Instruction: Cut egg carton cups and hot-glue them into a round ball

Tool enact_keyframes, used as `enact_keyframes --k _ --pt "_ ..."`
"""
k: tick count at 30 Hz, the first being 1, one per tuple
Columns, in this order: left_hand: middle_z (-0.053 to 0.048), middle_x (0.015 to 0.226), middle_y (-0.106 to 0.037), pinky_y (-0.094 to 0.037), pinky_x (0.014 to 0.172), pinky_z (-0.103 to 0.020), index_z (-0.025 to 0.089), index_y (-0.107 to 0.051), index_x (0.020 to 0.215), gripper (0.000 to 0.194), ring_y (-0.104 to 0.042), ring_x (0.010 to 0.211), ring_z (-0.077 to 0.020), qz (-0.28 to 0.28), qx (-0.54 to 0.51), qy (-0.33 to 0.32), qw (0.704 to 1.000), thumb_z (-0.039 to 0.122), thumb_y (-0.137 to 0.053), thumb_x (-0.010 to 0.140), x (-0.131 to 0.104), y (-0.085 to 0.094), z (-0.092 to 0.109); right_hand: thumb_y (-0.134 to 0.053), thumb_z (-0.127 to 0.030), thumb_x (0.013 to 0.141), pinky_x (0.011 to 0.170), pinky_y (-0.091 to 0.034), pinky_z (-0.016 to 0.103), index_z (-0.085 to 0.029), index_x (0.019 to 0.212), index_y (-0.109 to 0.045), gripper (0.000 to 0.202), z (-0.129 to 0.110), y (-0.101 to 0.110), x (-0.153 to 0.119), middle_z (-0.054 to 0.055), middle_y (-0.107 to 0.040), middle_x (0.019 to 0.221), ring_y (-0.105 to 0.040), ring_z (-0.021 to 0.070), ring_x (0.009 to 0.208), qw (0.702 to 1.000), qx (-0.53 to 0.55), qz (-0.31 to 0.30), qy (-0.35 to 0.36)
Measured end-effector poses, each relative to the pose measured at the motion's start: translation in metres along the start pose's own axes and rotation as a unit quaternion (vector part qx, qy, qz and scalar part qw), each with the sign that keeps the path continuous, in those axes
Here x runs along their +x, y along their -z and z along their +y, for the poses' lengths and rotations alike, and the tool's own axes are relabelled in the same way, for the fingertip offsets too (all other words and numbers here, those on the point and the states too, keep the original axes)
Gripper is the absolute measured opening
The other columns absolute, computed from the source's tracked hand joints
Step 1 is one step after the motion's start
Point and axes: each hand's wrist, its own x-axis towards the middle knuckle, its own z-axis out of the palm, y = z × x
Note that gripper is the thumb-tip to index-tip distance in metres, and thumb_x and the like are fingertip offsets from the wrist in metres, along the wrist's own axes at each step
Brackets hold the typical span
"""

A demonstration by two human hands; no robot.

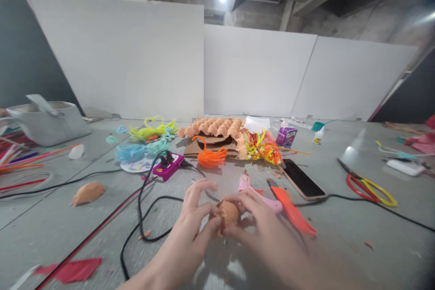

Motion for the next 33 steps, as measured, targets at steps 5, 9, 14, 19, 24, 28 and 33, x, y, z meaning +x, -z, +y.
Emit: enact_keyframes --k 5,9,14,19,24,28,33 --pt "-0.003 0.142 -0.031 -0.017 0.111 -0.057 0.024 -0.065 0.08 0.021 -0.012 0.139 -0.033 -0.015 0.044 -0.026 0.999 0.019 -0.047 0.088 0.002 0.003 0.0 -0.069 -0.02 0.077 0.08 -0.052 0.026 -0.029 0.102 -0.064 0.028 0.013 -0.004 0.001 -0.001 -0.062 0.102 -0.062 0.017 0.09 0.996 -0.032 0.059 0.056" --pt "0.001 0.149 -0.022 -0.018 0.11 -0.059 0.025 -0.064 0.082 0.027 -0.007 0.14 -0.0314 -0.024 0.065 -0.046 0.997 0.014 -0.04 0.09 0.001 0.003 0.002 -0.068 -0.018 0.077 0.081 -0.052 0.025 -0.027 0.103 -0.063 0.028 0.014 -0.007 -0.001 0.0 -0.061 0.104 -0.061 0.0165 0.094 0.991 -0.043 0.094 0.081" --pt "-0.002 0.146 -0.025 -0.024 0.11 -0.056 0.022 -0.057 0.078 0.025 -0.015 0.138 -0.0297 -0.006 0.058 -0.054 0.997 0.015 -0.037 0.091 0.0 0.002 0.001 -0.07 -0.015 0.076 0.075 -0.053 0.019 -0.028 0.1 -0.064 0.028 0.005 -0.005 -0.006 -0.004 -0.061 0.095 -0.061 0.0117 0.08 0.996 -0.008 0.061 0.061" --pt "-0.005 0.133 -0.034 -0.032 0.107 -0.052 0.022 -0.057 0.076 0.024 -0.025 0.134 -0.0293 -0.001 0.045 -0.054 0.998 0.017 -0.039 0.091 -0.001 -0.001 -0.002 -0.068 -0.01 0.075 0.071 -0.054 0.018 -0.027 0.095 -0.063 0.026 0.001 -0.006 -0.006 -0.003 -0.061 0.093 -0.061 0.0117 0.079 0.996 0.024 0.072 0.052" --pt "-0.001 0.122 -0.041 -0.04 0.101 -0.043 0.029 -0.061 0.086 0.019 -0.043 0.121 -0.0242 0.097 0.045 -0.111 0.988 0.013 -0.052 0.086 -0.006 -0.008 -0.007 -0.068 -0.013 0.077 0.077 -0.053 0.018 -0.025 0.092 -0.059 0.022 0.005 -0.006 -0.004 -0.002 -0.06 0.1 -0.06 0.012 0.091 0.993 0.039 0.075 0.088" --pt "-0.002 0.115 -0.045 -0.041 0.098 -0.044 0.03 -0.055 0.094 0.025 -0.048 0.116 -0.0242 0.185 -0.054 -0.093 0.977 0.017 -0.068 0.077 -0.003 -0.011 -0.013 -0.069 -0.012 0.076 0.072 -0.054 0.018 -0.026 0.094 -0.055 0.027 0.015 -0.007 -0.003 -0.002 -0.06 0.098 -0.06 0.0124 0.09 0.984 0.032 0.121 0.126" --pt "-0.006 0.124 -0.051 -0.044 0.096 -0.04 0.031 -0.048 0.116 0.054 -0.051 0.117 -0.0261 0.039 -0.257 -0.004 0.966 0.021 -0.075 0.07 0.003 -0.011 -0.016 -0.067 -0.005 0.073 0.075 -0.053 0.019 -0.025 0.09 -0.05 0.032 0.022 -0.009 -0.002 0.0 -0.059 0.103 -0.06 0.0125 0.095 0.975 0.009 0.128 0.18"
